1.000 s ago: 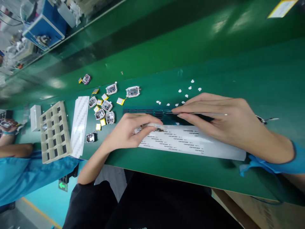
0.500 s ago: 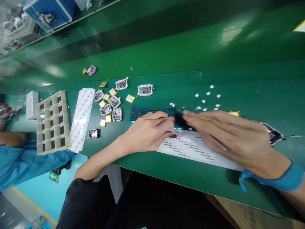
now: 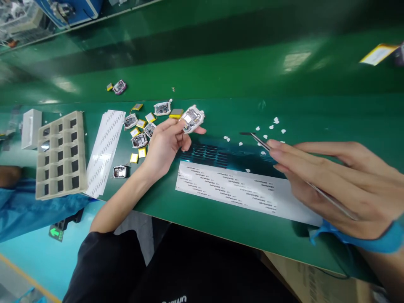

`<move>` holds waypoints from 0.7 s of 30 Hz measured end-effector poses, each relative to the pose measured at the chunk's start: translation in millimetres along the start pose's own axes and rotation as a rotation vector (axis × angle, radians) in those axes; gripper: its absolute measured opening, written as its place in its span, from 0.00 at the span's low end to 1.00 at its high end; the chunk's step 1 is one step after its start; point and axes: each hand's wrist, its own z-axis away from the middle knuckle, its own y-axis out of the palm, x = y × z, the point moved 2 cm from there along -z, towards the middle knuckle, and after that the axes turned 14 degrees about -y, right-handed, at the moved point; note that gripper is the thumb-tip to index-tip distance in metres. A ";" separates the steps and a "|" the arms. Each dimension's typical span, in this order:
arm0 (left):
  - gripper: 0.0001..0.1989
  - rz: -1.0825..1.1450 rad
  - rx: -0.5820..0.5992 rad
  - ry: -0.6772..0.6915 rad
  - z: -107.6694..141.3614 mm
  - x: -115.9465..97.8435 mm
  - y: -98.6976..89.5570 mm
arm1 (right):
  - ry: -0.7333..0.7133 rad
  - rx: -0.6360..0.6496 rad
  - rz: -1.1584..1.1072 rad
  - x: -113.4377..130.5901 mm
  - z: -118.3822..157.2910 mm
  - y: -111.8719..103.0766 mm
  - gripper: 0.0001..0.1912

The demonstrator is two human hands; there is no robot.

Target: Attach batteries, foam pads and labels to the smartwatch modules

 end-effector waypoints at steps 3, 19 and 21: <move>0.08 0.041 0.062 -0.062 -1.4 9.7 2.7 | -0.049 0.023 -0.010 0.5 -2.4 -1.0 0.39; 0.22 0.122 0.094 -0.111 31.2 31.7 33.0 | -0.141 0.111 -0.016 40.2 6.9 8.1 0.32; 0.21 0.098 0.088 -0.062 32.0 31.2 33.6 | -0.050 0.160 -0.005 39.8 8.1 8.3 0.32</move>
